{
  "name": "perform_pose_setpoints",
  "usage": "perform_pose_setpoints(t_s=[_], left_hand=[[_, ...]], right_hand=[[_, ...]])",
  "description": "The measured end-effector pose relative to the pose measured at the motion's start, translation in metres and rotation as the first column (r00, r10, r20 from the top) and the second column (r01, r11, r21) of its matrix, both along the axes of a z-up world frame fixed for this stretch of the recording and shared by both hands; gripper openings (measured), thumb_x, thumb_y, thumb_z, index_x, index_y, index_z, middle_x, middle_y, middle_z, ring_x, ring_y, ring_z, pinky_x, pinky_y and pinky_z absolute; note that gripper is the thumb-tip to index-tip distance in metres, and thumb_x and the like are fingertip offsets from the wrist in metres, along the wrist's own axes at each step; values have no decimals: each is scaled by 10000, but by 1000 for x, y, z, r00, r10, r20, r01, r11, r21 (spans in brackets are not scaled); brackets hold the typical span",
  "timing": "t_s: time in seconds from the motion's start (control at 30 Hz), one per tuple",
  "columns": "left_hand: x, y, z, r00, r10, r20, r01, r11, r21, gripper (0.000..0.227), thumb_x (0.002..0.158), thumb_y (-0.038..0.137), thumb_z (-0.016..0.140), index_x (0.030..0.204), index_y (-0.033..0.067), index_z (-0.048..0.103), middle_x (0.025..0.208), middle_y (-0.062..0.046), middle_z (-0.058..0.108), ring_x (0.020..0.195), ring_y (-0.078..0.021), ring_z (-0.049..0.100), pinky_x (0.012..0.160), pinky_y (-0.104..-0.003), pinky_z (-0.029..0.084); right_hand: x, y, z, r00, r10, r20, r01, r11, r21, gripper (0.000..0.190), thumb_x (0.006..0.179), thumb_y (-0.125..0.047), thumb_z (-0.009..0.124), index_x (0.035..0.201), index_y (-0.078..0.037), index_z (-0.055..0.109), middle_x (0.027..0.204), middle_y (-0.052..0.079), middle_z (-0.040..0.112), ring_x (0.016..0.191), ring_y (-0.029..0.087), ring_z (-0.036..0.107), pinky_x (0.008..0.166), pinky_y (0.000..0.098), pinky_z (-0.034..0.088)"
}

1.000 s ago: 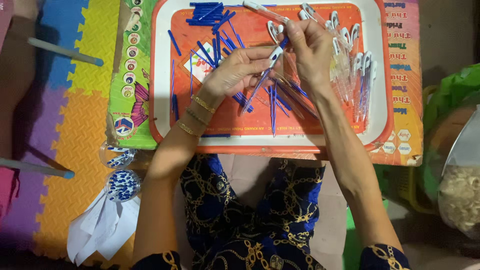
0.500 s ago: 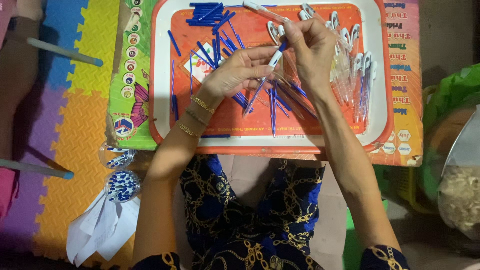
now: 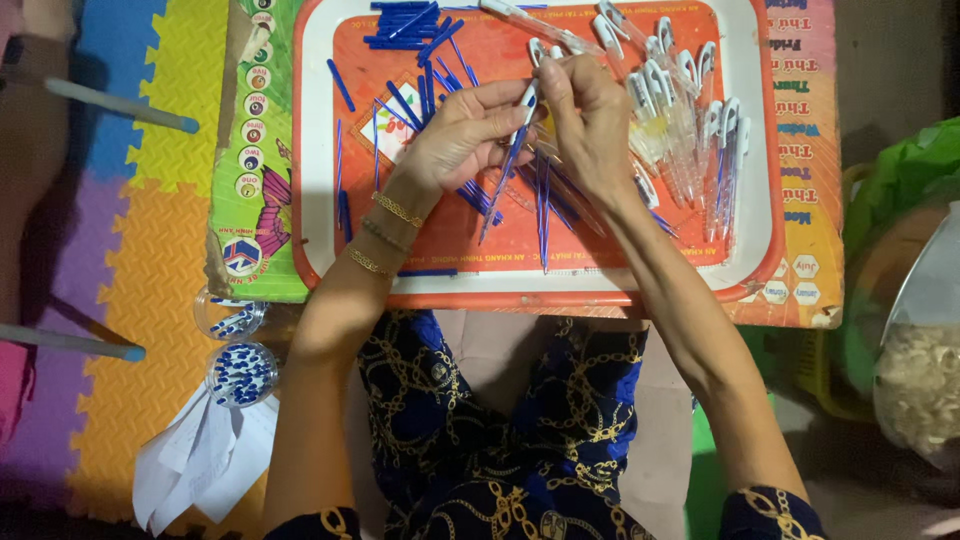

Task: The person assembles pens by inserting ink refills into barrels and attaching caps by hand while working on a tray.

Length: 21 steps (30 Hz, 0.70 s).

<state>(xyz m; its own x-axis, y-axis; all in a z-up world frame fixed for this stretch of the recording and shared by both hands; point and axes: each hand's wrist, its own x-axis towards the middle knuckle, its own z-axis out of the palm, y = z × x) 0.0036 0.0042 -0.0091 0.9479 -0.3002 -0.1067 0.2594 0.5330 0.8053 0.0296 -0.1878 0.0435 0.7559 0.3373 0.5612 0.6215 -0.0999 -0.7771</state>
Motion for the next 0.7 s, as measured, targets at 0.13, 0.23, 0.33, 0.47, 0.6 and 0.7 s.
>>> perform_pose_setpoints(t_s=[0.13, 0.23, 0.33, 0.47, 0.6, 0.7], left_hand=[[0, -1, 0, 1000, 26, -13, -26, 1000, -5, 570, 1021, 84, 789, 1558, 8, 610, 1214, -113, 783, 965, -184, 786, 847, -386, 738], [0, 0, 6, 1000, -2, -5, 2, 999, -38, 597, 1045, 83, 774, 1603, 63, 563, 1270, -95, 748, 992, -189, 779, 884, -403, 743], [-3, 5, 14, 999, -26, 23, 27, 998, -63, 658, 1086, 96, 743, 1681, 171, 473, 1414, -80, 684, 1089, -227, 786, 953, -425, 736], [-8, 11, 27, 997, 31, 73, -36, 998, 58, 615, 1102, 193, 757, 1652, 283, 499, 1360, -33, 688, 1124, -116, 711, 1019, -433, 721], [0, 19, 31, 984, 86, 154, -103, 989, 105, 558, 1101, 201, 771, 1606, 255, 540, 1342, -72, 671, 1084, -146, 727, 1042, -453, 729], [-2, 41, 45, 940, 324, 104, -335, 935, 116, 623, 1040, 133, 800, 1599, 138, 525, 1557, -64, 624, 1108, -132, 707, 847, -363, 774]], right_hand=[[-1, -1, 4, 998, -17, -59, 15, 999, -42, 416, 1217, -373, 536, 938, -80, 631, 908, 39, 654, 843, 153, 597, 761, 340, 475], [2, 0, 3, 1000, 3, 18, -2, 999, -52, 332, 1211, -313, 557, 1041, -59, 688, 1057, 84, 699, 949, 187, 635, 793, 343, 498], [2, 2, 2, 996, 57, 66, -53, 997, -58, 327, 1222, -323, 537, 1281, -47, 703, 1235, 127, 712, 965, 200, 678, 799, 342, 548], [10, 4, -9, 995, 85, -42, -80, 990, 115, 398, 1256, -311, 537, 1560, -56, 508, 1359, 214, 632, 1189, 281, 704, 982, 402, 735], [14, -3, -7, 1000, 12, -28, -9, 996, 86, 492, 1235, -419, 512, 1495, -8, 589, 1433, 172, 675, 1287, 256, 683, 1062, 386, 598], [23, -3, -20, 996, -81, 43, 83, 996, -35, 385, 1219, -298, 521, 1442, -9, 645, 1351, 192, 744, 1252, 296, 717, 1044, 401, 563]])
